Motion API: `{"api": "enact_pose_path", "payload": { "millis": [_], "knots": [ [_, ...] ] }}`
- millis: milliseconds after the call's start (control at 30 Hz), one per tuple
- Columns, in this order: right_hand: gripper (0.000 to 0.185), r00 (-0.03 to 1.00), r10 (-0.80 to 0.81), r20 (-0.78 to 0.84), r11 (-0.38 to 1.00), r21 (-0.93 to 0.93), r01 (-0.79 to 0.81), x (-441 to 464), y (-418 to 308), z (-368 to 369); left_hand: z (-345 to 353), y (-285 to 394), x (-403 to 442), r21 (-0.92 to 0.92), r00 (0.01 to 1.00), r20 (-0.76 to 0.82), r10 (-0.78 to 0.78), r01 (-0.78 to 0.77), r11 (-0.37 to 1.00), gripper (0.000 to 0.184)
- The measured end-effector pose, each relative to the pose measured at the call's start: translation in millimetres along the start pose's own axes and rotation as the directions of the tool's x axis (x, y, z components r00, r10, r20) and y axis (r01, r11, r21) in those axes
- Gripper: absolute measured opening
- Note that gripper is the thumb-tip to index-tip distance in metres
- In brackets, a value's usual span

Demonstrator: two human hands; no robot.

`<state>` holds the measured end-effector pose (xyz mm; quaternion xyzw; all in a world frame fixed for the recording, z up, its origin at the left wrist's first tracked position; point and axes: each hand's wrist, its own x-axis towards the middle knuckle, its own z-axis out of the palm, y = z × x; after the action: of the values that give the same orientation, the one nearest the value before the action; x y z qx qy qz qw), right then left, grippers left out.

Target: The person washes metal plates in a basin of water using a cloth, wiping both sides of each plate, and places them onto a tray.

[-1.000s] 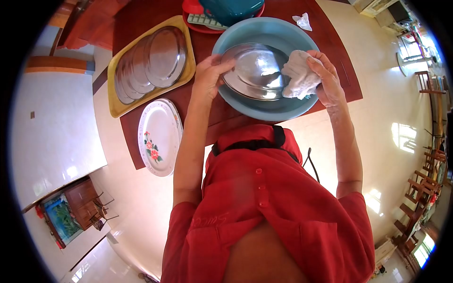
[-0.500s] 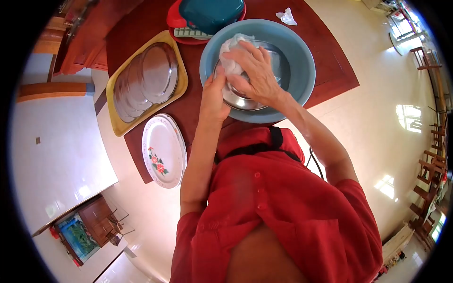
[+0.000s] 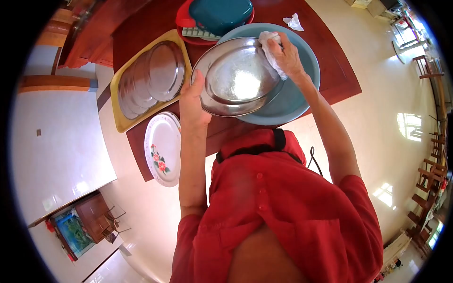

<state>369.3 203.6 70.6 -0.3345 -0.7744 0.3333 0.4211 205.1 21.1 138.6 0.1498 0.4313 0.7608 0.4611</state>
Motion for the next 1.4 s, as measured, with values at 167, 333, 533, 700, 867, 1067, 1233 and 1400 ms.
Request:
{"api": "enact_pose_path", "payload": {
  "millis": [167,333,533,700,867,1067,1233,1400],
  "knots": [
    [0.038,0.960,0.270,-0.076,0.960,0.100,-0.262,-13.6,15.0,-5.8,-6.4,2.6,3.1,-0.046,1.000,0.013,-0.006,0.006,0.999,0.032],
    [0.045,0.941,0.302,-0.151,0.925,0.286,-0.251,-29.7,10.7,1.8,5.1,5.0,6.8,-0.108,0.995,-0.025,0.098,-0.100,0.989,0.036],
    [0.048,0.948,0.237,-0.211,0.929,0.335,-0.158,-58.2,-42.3,18.6,23.7,-4.0,7.1,-0.169,0.990,0.010,0.143,-0.139,0.976,0.035],
    [0.053,0.991,0.133,-0.017,0.915,0.386,-0.116,-76.0,-107.8,33.2,34.1,-17.4,11.3,-0.090,0.993,0.008,0.115,-0.114,0.989,0.041],
    [0.046,0.958,-0.285,0.003,0.942,0.187,0.280,-57.2,-133.0,26.8,34.3,-14.4,-0.4,-0.030,0.997,0.076,-0.008,0.010,1.000,0.044],
    [0.042,0.995,0.001,-0.102,0.993,0.119,0.011,-29.3,-124.0,9.5,45.2,-14.6,-17.8,0.321,0.981,0.094,0.173,-0.194,0.927,0.033],
    [0.052,0.906,0.419,0.063,0.730,0.570,-0.377,-19.0,-113.5,-32.6,44.0,-29.5,-20.9,0.584,0.668,0.643,0.376,-0.744,0.324,0.033],
    [0.043,0.778,0.514,0.362,0.479,0.631,-0.610,-26.2,-79.7,-50.8,42.4,-44.2,-26.8,0.481,0.447,0.860,0.248,-0.872,-0.096,0.045]
  ]
}}
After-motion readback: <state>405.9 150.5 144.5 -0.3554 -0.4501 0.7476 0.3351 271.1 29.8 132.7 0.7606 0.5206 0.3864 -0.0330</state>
